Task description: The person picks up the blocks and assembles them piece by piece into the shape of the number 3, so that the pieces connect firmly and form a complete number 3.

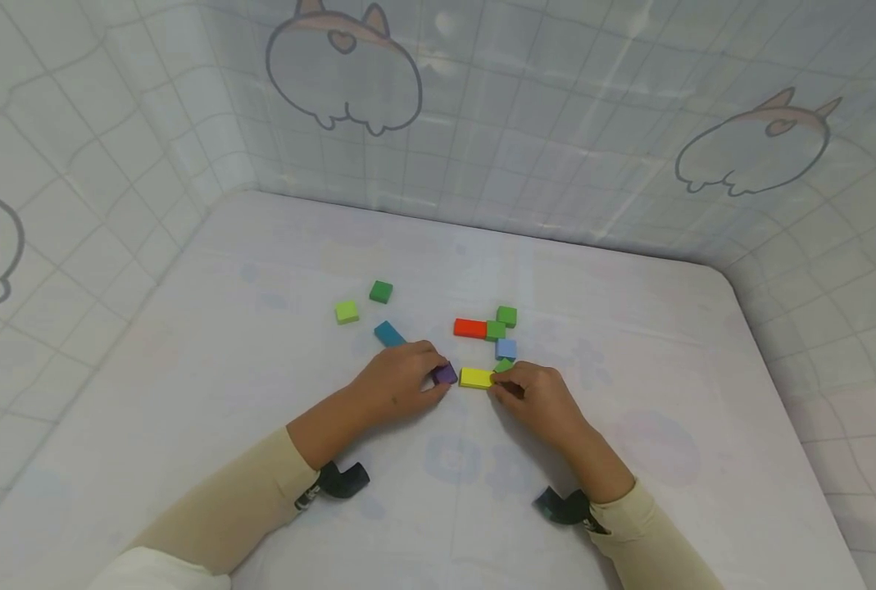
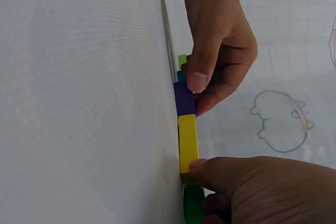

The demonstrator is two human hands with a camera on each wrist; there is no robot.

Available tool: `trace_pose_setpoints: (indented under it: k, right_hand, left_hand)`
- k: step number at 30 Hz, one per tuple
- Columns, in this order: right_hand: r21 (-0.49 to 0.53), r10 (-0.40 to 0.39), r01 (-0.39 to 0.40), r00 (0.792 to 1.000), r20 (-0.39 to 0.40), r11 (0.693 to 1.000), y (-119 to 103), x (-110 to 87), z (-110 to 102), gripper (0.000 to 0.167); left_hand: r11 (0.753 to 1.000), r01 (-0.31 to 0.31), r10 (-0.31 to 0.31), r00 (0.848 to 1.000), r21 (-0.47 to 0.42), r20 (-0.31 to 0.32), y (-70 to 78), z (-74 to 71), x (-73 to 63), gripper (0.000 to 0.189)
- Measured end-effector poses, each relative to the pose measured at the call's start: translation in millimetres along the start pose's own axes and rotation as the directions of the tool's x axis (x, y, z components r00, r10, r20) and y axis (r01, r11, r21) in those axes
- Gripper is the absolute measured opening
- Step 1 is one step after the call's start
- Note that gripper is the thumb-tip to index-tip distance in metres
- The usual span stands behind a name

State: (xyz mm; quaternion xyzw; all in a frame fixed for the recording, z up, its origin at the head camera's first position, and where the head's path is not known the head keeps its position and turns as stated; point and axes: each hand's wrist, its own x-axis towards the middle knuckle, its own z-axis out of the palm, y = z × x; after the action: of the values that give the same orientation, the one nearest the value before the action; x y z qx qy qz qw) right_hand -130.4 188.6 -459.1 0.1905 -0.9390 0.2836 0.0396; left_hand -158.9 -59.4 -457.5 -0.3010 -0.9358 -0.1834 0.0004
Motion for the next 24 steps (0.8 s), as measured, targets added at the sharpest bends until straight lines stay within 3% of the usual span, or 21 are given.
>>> trace_pose_setpoints:
  k: [24]
  right_hand:
    - [-0.002, -0.009, 0.009, 1.000, 0.003, 1.000, -0.8, -0.1, 1.4, 0.021]
  left_hand:
    - [1.000, -0.003, 0.003, 0.999, -0.021, 0.036, 0.8, -1.0, 0.6, 0.036]
